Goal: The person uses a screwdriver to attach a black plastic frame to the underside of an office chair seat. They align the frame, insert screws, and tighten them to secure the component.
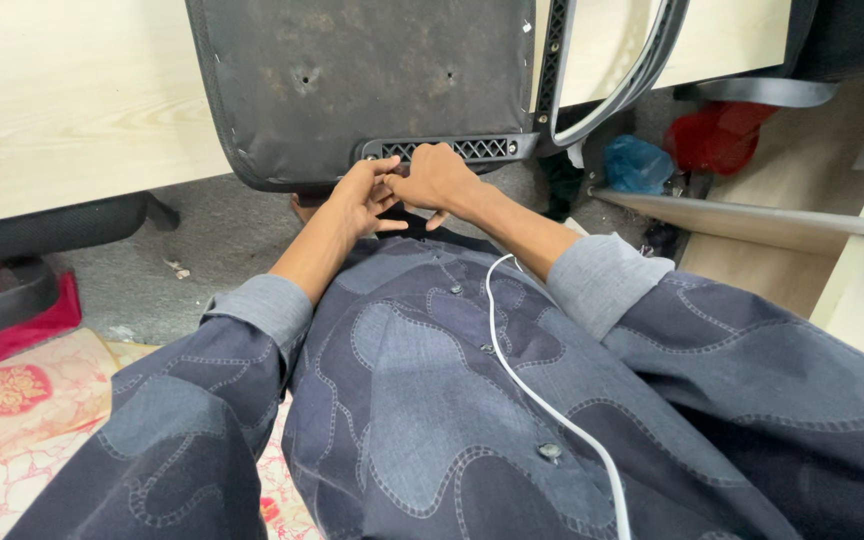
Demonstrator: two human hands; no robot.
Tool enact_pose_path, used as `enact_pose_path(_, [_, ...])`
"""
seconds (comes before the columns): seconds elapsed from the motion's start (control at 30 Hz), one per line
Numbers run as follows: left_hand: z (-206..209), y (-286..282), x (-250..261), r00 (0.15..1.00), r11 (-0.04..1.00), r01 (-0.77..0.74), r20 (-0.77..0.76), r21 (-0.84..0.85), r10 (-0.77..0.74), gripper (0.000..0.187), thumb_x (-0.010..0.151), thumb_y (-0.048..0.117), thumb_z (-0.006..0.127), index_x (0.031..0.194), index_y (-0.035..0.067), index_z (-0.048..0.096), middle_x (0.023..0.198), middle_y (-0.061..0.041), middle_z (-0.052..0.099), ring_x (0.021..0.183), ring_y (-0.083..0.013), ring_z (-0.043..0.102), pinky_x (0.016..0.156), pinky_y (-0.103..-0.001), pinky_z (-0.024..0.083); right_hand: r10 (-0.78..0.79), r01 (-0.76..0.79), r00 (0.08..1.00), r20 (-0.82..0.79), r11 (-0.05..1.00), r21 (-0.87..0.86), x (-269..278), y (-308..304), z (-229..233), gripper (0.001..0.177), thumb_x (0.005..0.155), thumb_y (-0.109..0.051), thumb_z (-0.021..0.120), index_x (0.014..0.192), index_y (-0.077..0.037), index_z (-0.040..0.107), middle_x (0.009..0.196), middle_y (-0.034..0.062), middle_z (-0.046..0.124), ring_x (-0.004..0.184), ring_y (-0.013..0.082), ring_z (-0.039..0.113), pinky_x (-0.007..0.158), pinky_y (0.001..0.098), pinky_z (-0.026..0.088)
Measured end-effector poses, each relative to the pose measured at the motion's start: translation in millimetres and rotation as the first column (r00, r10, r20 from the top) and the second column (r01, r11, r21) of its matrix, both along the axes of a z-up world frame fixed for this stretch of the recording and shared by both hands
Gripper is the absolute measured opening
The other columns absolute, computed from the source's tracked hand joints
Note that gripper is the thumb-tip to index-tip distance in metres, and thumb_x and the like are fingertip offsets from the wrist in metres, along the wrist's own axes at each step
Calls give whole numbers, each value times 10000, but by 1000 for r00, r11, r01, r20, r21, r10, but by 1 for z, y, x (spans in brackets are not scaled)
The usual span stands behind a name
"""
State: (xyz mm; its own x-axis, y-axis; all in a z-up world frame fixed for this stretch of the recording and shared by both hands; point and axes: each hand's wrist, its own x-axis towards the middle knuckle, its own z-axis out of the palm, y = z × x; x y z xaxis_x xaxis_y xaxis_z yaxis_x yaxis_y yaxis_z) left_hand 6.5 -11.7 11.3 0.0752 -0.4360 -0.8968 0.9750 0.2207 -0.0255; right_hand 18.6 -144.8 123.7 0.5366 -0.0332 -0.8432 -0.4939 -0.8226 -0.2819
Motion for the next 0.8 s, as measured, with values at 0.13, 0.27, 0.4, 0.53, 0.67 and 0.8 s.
enact_pose_path(0.13, [-7, 4, -2, 999, 998, -33, -9, -58, 33, 267, 908, 344, 685, 1069, 133, 665, 969, 46, 623, 1137, -185, 580, 1147, -765, 284, -137, 137, 991, -7, 985, 108, 0, -4, -15, 400, 917, -278, 591, 750, 65, 710, 661, 113, 697, 493, 196, 649, 476, 323, 589])
enact_pose_path(0.27, [-12, 9, -2, 998, 991, -57, 14, -120, 59, 231, 930, 313, 606, 1072, 135, 641, 941, 44, 605, 1100, -179, 581, 1112, -834, 270, -507, 585, 806, -305, 760, 284, 0, -5, -15, 396, 944, -301, 594, 657, -29, 608, 568, 39, 557, 437, 108, 463, 418, 301, 540])
enact_pose_path(0.4, [-12, 7, 1, 999, 995, -5, 35, -100, 8, 259, 881, 298, 577, 1085, 160, 658, 1018, 35, 688, 1177, -193, 622, 1108, -814, 219, -447, 468, 881, -153, 870, 155, 1, -1, 1, 495, 911, -383, 671, 656, 39, 629, 579, 73, 578, 459, 153, 556, 440, 337, 607])
enact_pose_path(0.53, [-10, 7, 8, 993, 995, 104, 56, -6, -104, 350, 903, 393, 667, 1157, 153, 673, 1086, 46, 691, 1229, -201, 537, 1143, -781, 240, 71, -68, 983, 171, 997, -26, 2, 5, 2, 381, 866, -307, 656, 786, 59, 725, 698, 212, 718, 612, 310, 744, 523, 364, 620])
enact_pose_path(0.67, [-6, 13, 15, 994, 993, 111, -21, -31, -112, 338, 922, 399, 683, 1152, 151, 666, 1053, 48, 606, 1221, -185, 518, 1134, -828, 269, 433, -393, 789, 435, 901, -183, 0, 9, -11, 355, 827, -304, 683, 797, 41, 765, 715, 283, 712, 660, 395, 715, 617, 442, 601])
enact_pose_path(0.8, [-3, 18, 20, 998, 994, 36, -52, -102, -42, 254, 934, 322, 602, 1086, 123, 644, 1009, 28, 679, 1183, -212, 596, 1119, -824, 217, 60, -57, 990, 124, 998, -29, 9, 13, -16, 458, 888, -334, 572, 753, 69, 740, 644, 217, 717, 541, 329, 745, 592, 413, 660])
